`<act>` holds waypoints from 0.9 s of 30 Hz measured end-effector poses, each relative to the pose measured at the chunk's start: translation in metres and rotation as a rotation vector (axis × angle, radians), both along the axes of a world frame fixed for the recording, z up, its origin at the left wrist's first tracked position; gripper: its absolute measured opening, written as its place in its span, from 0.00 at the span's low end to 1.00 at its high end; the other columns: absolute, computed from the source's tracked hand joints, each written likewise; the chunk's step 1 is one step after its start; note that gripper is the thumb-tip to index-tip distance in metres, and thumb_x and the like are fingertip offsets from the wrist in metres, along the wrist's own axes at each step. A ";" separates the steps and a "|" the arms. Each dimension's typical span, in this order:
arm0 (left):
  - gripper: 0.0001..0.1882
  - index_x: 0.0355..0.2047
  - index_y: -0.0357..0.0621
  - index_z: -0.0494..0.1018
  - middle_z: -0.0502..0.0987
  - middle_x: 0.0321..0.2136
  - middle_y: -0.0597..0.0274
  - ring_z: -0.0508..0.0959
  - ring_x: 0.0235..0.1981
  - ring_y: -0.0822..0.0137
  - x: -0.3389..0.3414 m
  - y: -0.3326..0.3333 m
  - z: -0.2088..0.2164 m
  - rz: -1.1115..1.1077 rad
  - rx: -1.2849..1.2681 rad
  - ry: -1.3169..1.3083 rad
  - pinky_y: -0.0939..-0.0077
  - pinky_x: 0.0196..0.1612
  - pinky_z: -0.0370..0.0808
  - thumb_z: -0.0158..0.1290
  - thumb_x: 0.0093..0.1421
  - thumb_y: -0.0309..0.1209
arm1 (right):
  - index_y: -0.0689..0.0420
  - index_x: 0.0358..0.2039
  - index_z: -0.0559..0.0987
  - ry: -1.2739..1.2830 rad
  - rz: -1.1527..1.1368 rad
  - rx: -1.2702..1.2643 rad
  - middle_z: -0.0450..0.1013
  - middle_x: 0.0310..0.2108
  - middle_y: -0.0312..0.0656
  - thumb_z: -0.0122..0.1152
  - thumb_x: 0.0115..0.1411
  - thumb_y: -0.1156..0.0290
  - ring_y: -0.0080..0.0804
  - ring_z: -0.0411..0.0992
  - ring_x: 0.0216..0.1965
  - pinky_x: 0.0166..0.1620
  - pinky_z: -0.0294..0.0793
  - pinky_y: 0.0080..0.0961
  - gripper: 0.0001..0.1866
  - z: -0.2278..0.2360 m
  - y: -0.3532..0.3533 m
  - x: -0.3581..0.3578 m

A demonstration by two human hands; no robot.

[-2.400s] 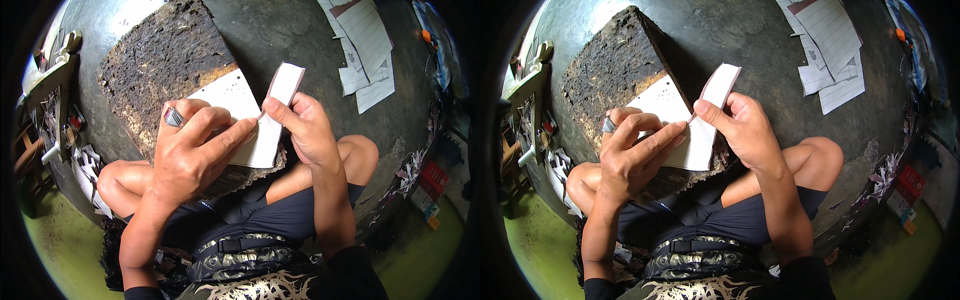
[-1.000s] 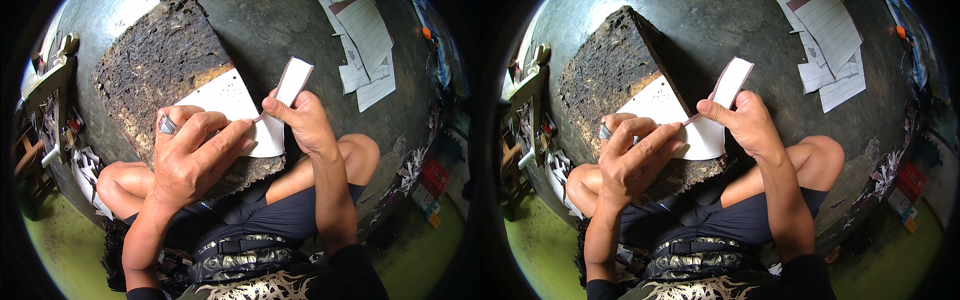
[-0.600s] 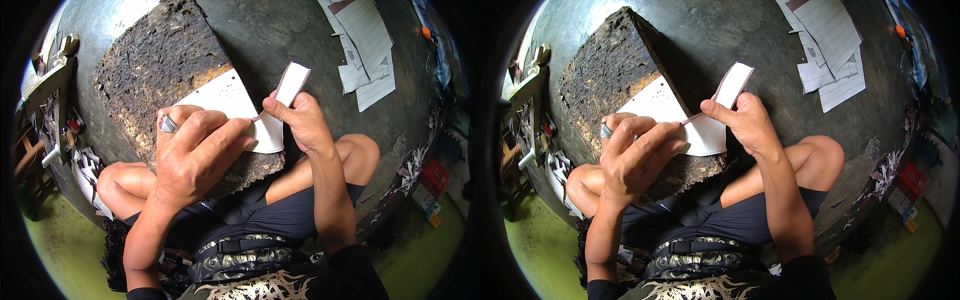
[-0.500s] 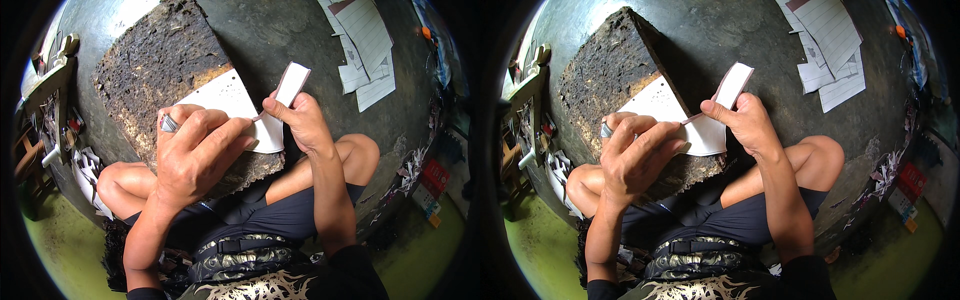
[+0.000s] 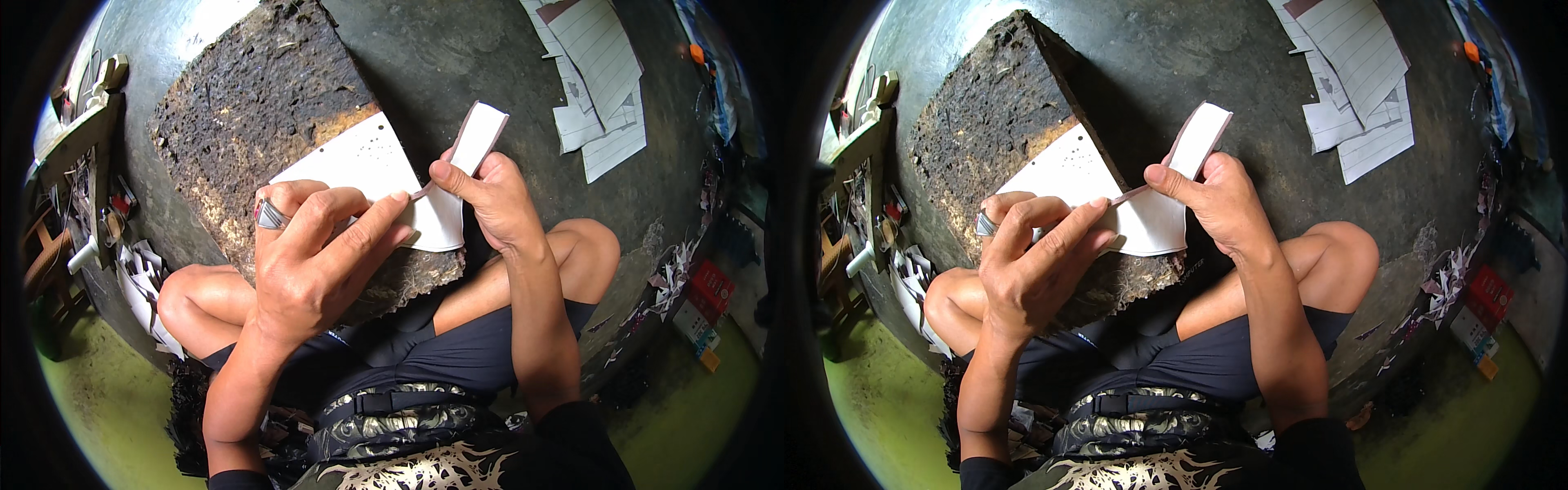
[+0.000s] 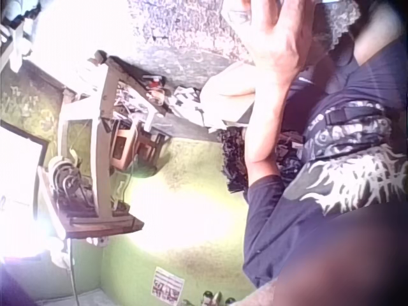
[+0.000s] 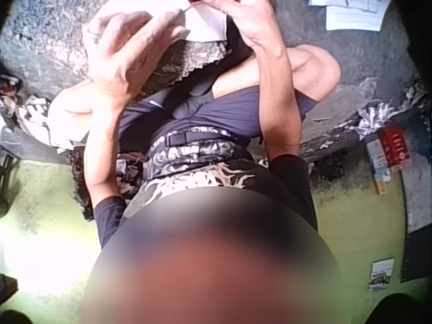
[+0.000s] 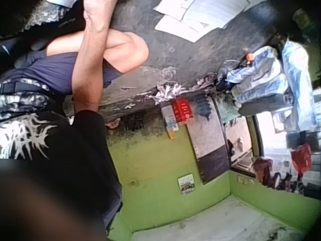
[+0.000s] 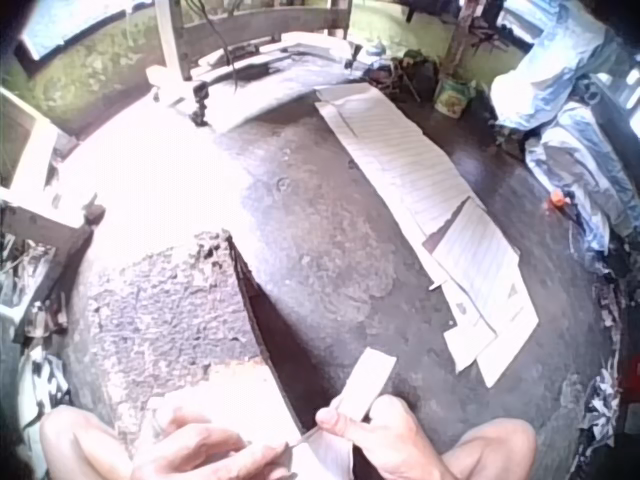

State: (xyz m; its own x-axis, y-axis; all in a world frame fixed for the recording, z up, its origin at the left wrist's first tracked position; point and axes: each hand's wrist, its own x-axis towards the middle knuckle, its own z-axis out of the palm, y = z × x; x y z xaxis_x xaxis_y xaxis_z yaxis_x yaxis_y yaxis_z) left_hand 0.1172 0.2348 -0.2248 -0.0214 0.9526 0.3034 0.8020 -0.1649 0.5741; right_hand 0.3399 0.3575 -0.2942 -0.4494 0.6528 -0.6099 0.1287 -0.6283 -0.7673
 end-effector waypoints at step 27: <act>0.21 0.48 0.56 0.90 0.81 0.38 0.74 0.77 0.36 0.65 0.008 0.007 -0.005 0.066 0.024 -0.020 0.62 0.41 0.69 0.80 0.54 0.34 | 0.56 0.71 0.72 -0.570 -0.136 0.894 0.76 0.66 0.54 0.80 0.69 0.62 0.48 0.73 0.70 0.73 0.70 0.45 0.35 0.022 0.013 0.003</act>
State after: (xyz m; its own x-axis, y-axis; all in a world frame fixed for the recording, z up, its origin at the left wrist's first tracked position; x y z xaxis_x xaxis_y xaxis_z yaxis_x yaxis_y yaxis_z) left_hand 0.1247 0.2421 -0.2294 -0.0901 0.9415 0.3248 0.8001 -0.1257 0.5865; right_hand 0.3427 0.3705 -0.2717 -0.1391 0.9901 0.0176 0.5847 0.0964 -0.8055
